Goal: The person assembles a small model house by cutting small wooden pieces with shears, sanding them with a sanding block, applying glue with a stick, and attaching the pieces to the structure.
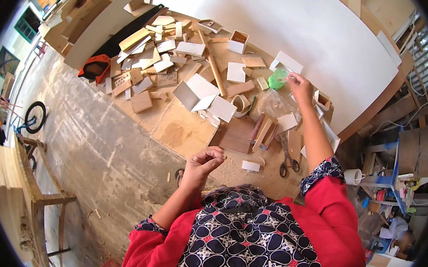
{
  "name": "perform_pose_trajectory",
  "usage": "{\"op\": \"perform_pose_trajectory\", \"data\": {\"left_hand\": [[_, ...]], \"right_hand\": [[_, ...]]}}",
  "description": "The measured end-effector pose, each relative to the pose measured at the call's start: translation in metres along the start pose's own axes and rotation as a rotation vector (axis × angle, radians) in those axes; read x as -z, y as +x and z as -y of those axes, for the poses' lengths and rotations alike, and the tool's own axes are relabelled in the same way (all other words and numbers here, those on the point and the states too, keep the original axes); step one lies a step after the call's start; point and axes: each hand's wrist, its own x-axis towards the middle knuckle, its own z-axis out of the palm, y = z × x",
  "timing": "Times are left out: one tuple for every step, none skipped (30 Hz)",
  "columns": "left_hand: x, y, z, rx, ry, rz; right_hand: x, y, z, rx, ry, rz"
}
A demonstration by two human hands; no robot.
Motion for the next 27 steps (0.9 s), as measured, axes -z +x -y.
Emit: {"op": "perform_pose_trajectory", "data": {"left_hand": [[0.0, 0.0, -0.002, -0.009, -0.01, 0.011], [-0.002, 0.0, -0.006, -0.007, -0.028, 0.015], [-0.005, -0.001, -0.012, -0.004, -0.047, 0.018], [-0.007, -0.002, -0.017, -0.002, -0.065, 0.022], [-0.007, -0.003, -0.019, -0.004, -0.082, 0.013], [-0.008, -0.004, -0.021, -0.006, -0.1, 0.006], [-0.009, -0.005, -0.023, -0.007, -0.117, 0.0], [-0.009, -0.006, -0.026, -0.013, -0.127, 0.002], [-0.01, -0.007, -0.03, -0.021, -0.136, 0.005], [-0.011, -0.008, -0.033, -0.028, -0.146, 0.008], [-0.013, -0.008, -0.035, -0.043, -0.154, 0.018], [-0.014, -0.009, -0.036, -0.059, -0.161, 0.022], [-0.016, -0.01, -0.038, -0.075, -0.168, 0.027], [-0.019, -0.01, -0.04, -0.073, -0.174, 0.032], [-0.021, -0.01, -0.042, -0.073, -0.18, 0.034], [-0.024, -0.009, -0.044, -0.07, -0.189, 0.037], [-0.027, -0.009, -0.045, -0.069, -0.184, 0.042], [-0.03, -0.008, -0.047, -0.065, -0.178, 0.05], [-0.033, -0.007, -0.049, -0.057, -0.173, 0.064], [-0.036, -0.006, -0.051, -0.053, -0.164, 0.072], [-0.039, -0.005, -0.051, -0.05, -0.155, 0.083], [-0.041, -0.004, -0.051, -0.048, -0.145, 0.094], [-0.044, -0.003, -0.053, -0.052, -0.137, 0.105], [-0.047, -0.003, -0.054, -0.056, -0.128, 0.116], [-0.05, -0.002, -0.054, -0.061, -0.12, 0.126], [-0.051, -0.001, -0.054, -0.072, -0.109, 0.151], [-0.052, 0.001, -0.052, -0.084, -0.098, 0.175]], "right_hand": [[0.002, -0.001, 0.006, 0.043, -0.038, -0.011], [0.003, -0.001, 0.01, 0.064, -0.058, -0.006], [0.004, -0.001, 0.013, 0.085, -0.077, -0.002], [0.004, -0.001, 0.015, 0.106, -0.096, 0.003], [0.004, 0.0, 0.013, 0.157, -0.099, -0.021], [0.004, 0.001, 0.009, 0.208, -0.102, -0.046], [0.005, 0.001, 0.006, 0.257, -0.105, -0.072], [0.006, -0.001, 0.009, 0.257, -0.076, -0.123], [0.012, -0.004, 0.016, 0.256, -0.046, -0.174], [0.018, -0.008, 0.022, 0.255, -0.017, -0.226], [0.027, -0.015, 0.028, 0.26, 0.045, -0.257], [0.035, -0.023, 0.036, 0.165, 0.207, -0.23], [0.044, -0.034, 0.044, 0.067, 0.368, -0.202], [0.056, -0.047, 0.053, -0.035, 0.522, -0.179], [0.069, -0.064, 0.067, -0.03, 0.664, -0.144], [0.082, -0.084, 0.082, -0.025, 0.803, -0.109], [0.094, -0.104, 0.092, -0.021, 0.886, -0.046], [0.103, -0.123, 0.101, -0.018, 0.967, 0.013], [0.112, -0.141, 0.111, 0.015, 0.964, 0.078], [0.117, -0.158, 0.121, 0.051, 0.965, 0.147], [0.119, -0.171, 0.129, 0.089, 0.966, 0.214], [0.119, -0.182, 0.134, 0.112, 0.967, 0.259], [0.117, -0.188, 0.134, 0.138, 0.963, 0.291], [0.115, -0.193, 0.134, 0.165, 0.959, 0.323], [0.116, -0.196, 0.137, 0.167, 0.941, 0.329], [0.117, -0.2, 0.14, 0.168, 0.921, 0.333], [0.118, -0.201, 0.143, 0.17, 0.903, 0.338]]}}
